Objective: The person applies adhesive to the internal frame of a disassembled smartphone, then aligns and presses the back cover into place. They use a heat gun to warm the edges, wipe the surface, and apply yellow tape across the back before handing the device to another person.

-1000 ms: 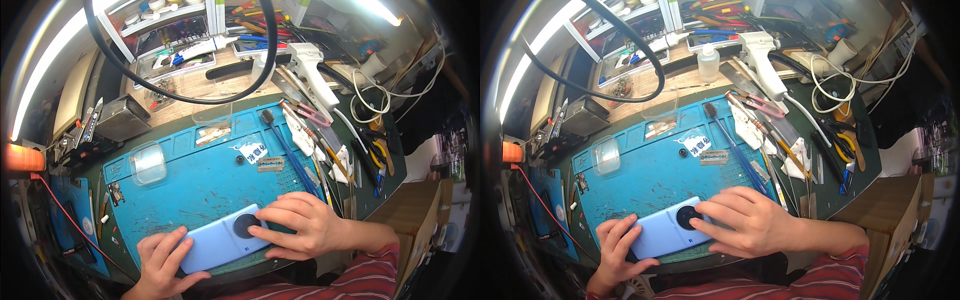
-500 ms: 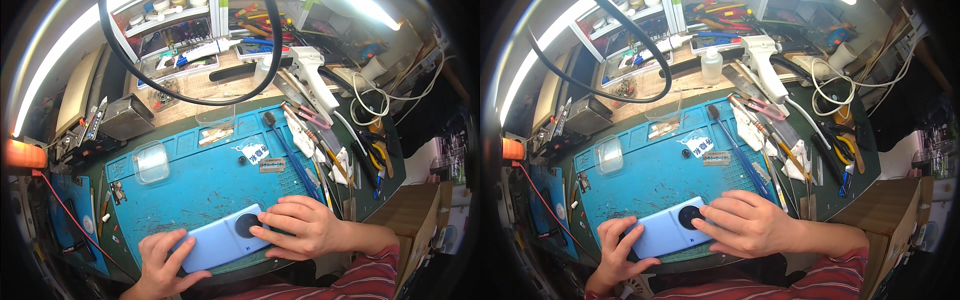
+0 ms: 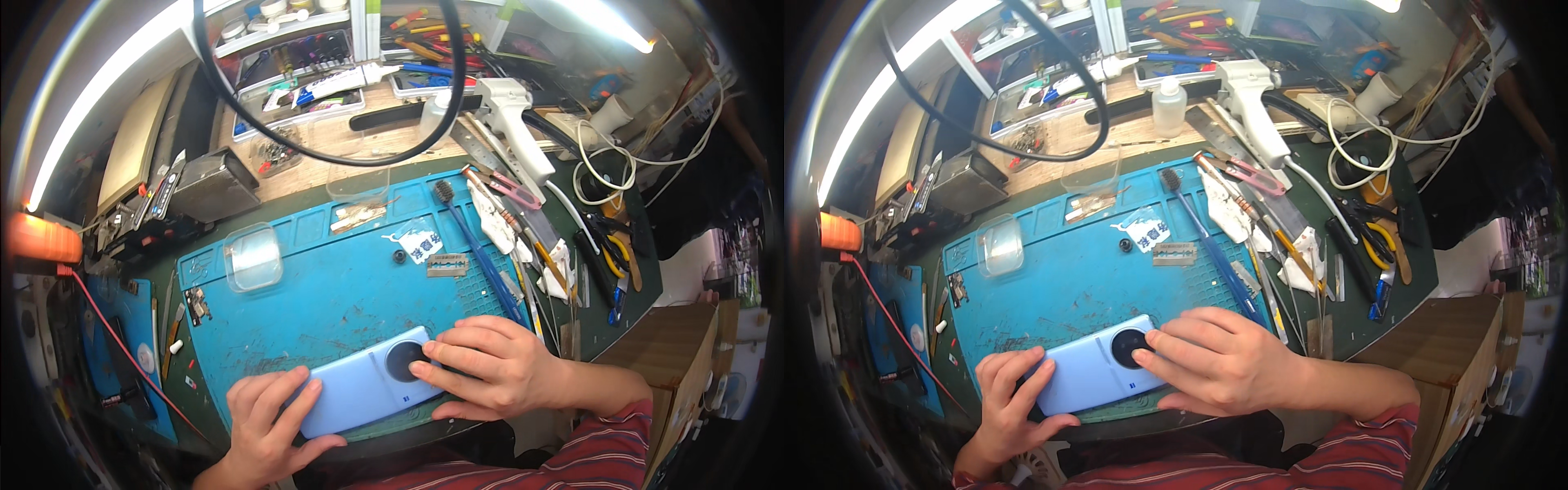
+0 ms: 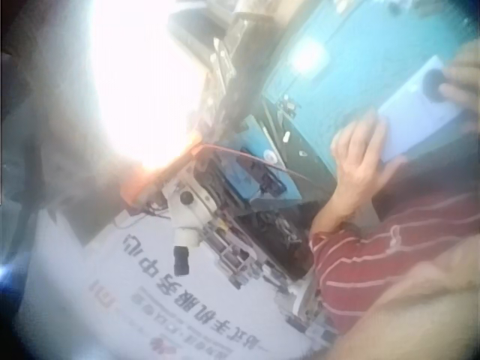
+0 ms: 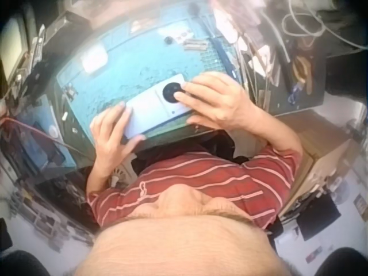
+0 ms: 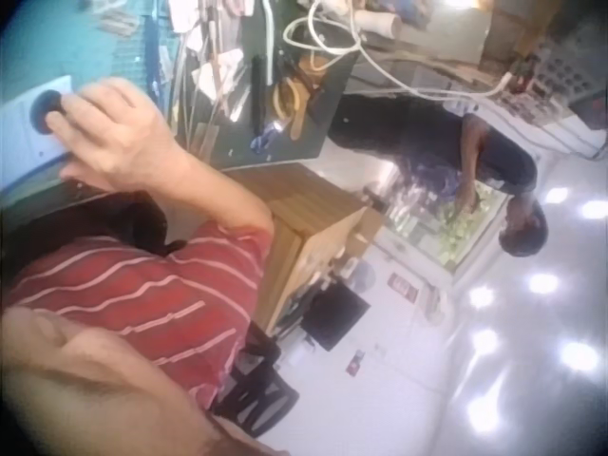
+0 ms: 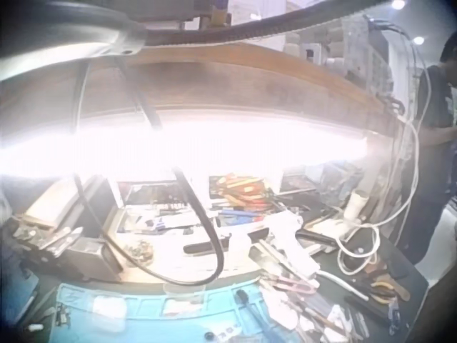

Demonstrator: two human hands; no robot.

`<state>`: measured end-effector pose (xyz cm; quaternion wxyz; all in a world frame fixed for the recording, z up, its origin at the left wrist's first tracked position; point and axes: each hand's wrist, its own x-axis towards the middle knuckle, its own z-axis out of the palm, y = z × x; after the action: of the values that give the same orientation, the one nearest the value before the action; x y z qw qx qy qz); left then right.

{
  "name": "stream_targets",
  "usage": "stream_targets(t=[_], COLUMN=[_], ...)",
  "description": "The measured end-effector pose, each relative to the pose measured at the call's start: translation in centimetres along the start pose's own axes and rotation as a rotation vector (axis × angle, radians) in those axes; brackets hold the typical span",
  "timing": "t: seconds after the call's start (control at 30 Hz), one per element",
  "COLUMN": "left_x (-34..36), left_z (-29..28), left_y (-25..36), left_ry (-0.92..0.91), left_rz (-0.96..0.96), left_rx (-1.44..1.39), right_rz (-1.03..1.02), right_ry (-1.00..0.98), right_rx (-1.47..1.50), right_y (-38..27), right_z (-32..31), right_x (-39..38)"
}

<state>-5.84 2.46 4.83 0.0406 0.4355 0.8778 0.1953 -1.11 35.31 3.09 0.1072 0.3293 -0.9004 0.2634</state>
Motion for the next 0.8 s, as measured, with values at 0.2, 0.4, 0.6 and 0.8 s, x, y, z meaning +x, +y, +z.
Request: stream_targets(t=[0.2, 0.4, 0.6, 0.8], left_x=[-0.8, -2.5, -4.1, -3.6], left_z=[-0.1, 0.0, 1.4, 1.4], left_y=[-0.3, 0.2, 0.4, -0.1], left_ry=[0.002, 0.136, 0.267, 0.271], left_rz=[-0.047, -0.078, -0.007, 0.122], left_rx=[-0.001, 0.037, 0.092, 0.023], right_rz=[-0.003, -0.022, -0.045, -0.042], right_ry=[-0.021, -0.028, -0.028, -0.043], right_rx=[-0.085, -0.138, -0.156, -0.164], right_y=[-0.3, -0.6, -0.6, -0.7], right_z=[-0.3, -0.1, -0.1, -0.2], right_x=[0.4, 0.8, 0.9, 0.8])
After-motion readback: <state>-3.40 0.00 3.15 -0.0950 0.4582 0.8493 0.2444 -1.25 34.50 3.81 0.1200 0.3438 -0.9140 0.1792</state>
